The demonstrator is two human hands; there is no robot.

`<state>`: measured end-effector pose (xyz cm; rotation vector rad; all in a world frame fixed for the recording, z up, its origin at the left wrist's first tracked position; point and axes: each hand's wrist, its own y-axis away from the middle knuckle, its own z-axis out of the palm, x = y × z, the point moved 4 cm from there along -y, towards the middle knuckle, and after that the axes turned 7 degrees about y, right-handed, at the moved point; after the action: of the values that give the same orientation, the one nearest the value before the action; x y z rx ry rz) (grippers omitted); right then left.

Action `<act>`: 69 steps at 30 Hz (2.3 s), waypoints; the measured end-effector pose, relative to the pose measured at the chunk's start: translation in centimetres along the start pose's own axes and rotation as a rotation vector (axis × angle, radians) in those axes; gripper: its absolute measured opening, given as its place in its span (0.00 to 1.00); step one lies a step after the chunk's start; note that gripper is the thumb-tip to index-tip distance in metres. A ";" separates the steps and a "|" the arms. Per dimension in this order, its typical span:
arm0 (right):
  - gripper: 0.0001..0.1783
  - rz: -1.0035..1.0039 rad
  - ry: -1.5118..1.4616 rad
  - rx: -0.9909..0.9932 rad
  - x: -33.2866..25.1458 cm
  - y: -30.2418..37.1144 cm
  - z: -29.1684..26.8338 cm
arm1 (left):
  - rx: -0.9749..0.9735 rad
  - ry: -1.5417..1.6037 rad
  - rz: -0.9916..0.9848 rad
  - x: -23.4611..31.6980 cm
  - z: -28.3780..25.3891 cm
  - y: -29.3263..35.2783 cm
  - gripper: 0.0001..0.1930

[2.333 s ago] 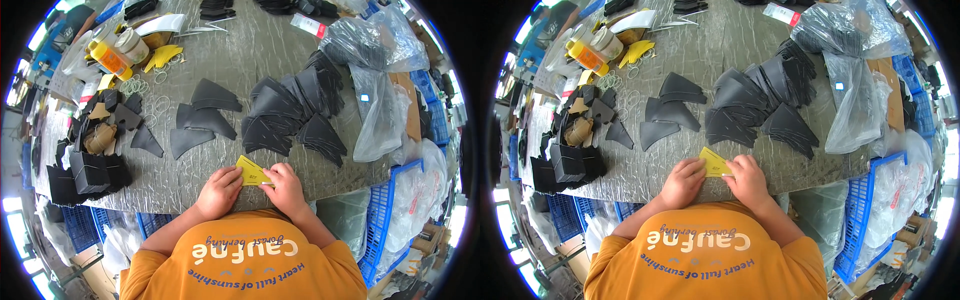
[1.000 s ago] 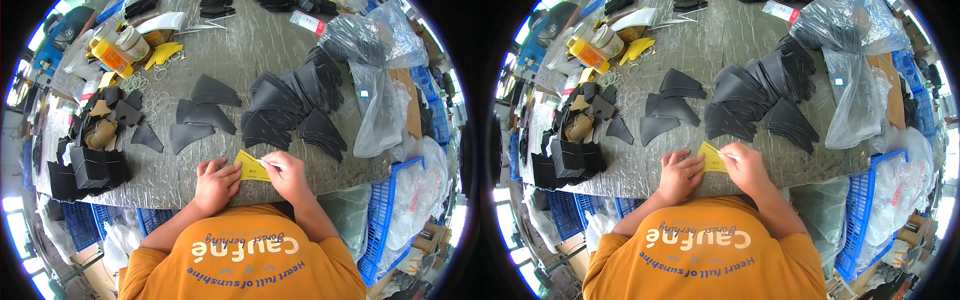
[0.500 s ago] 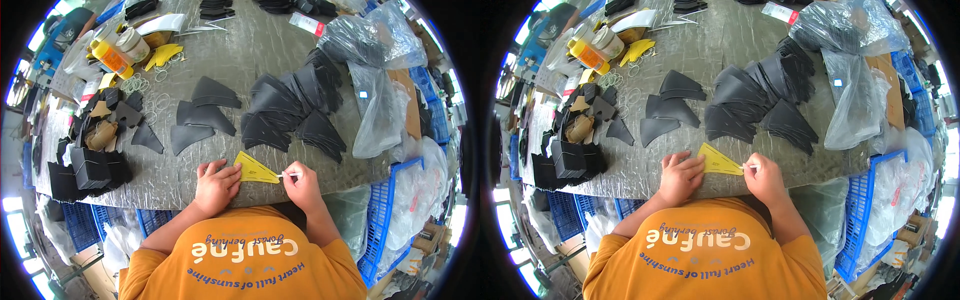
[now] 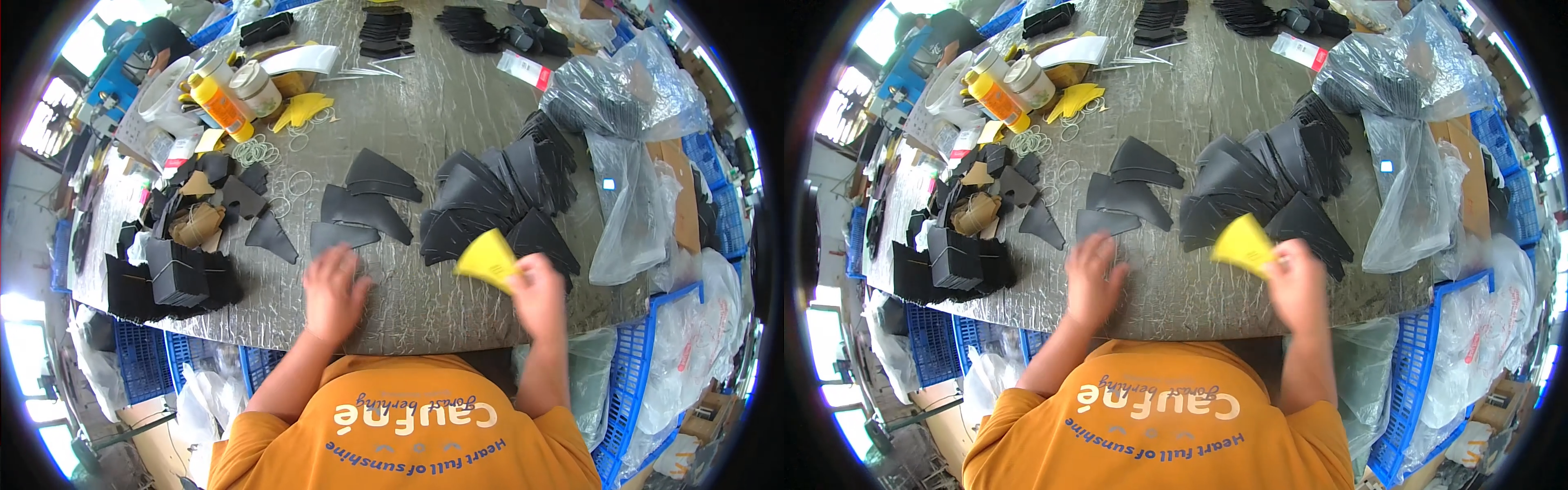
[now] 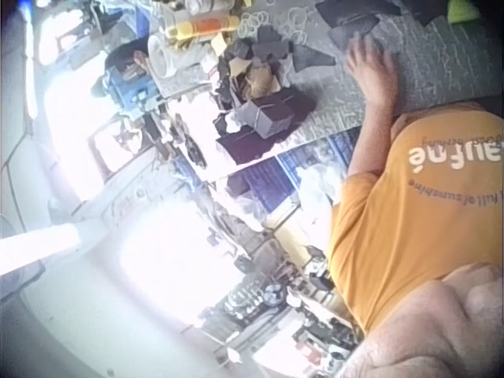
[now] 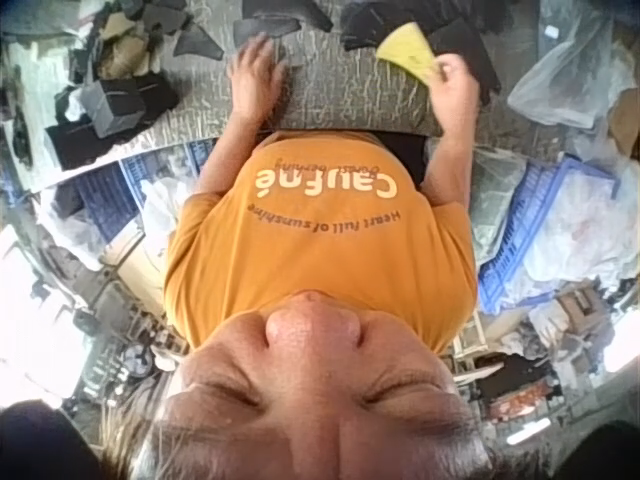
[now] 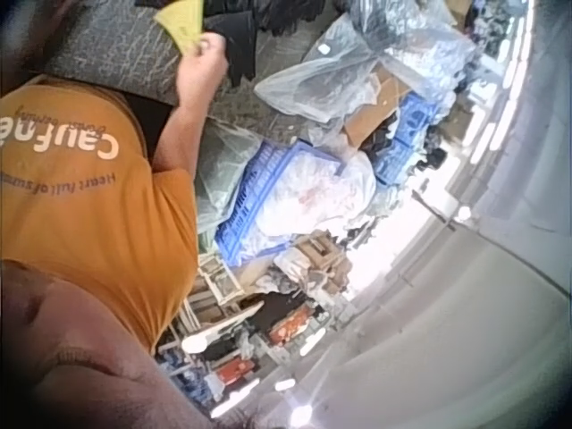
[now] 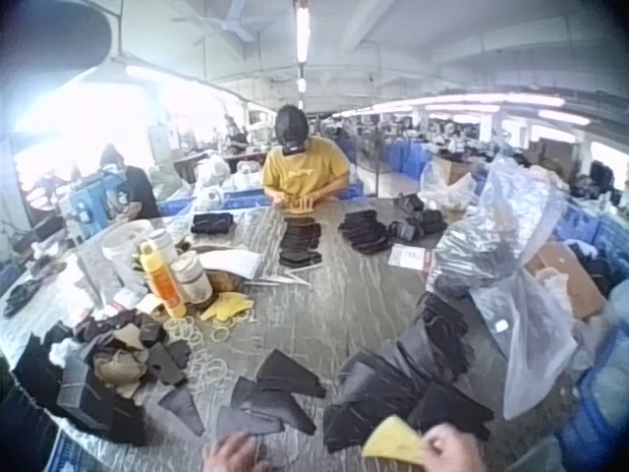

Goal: Sorting and stacking black leather shoe components using a template.

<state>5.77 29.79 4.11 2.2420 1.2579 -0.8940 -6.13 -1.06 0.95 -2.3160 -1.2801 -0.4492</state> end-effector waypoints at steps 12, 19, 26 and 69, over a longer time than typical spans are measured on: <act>0.08 -0.150 -0.164 -0.035 -2.1 0.8 3.3 | -0.208 0.240 0.313 2.1 2.5 4.7 0.30; 0.13 -0.422 0.206 -0.119 -4.0 3.6 10.0 | -0.135 0.327 0.222 2.2 0.9 2.5 0.24; 0.23 -0.531 0.264 -0.171 -5.0 4.3 9.8 | -0.120 0.293 0.284 2.3 1.5 3.4 0.16; 0.05 -0.502 -0.186 -0.307 -6.3 3.6 8.1 | -0.146 0.049 0.293 2.5 0.8 2.9 0.14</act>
<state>3.78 19.14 2.98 1.5936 1.7657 -0.9728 -2.33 -0.24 0.81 -2.5447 -0.8900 -0.5093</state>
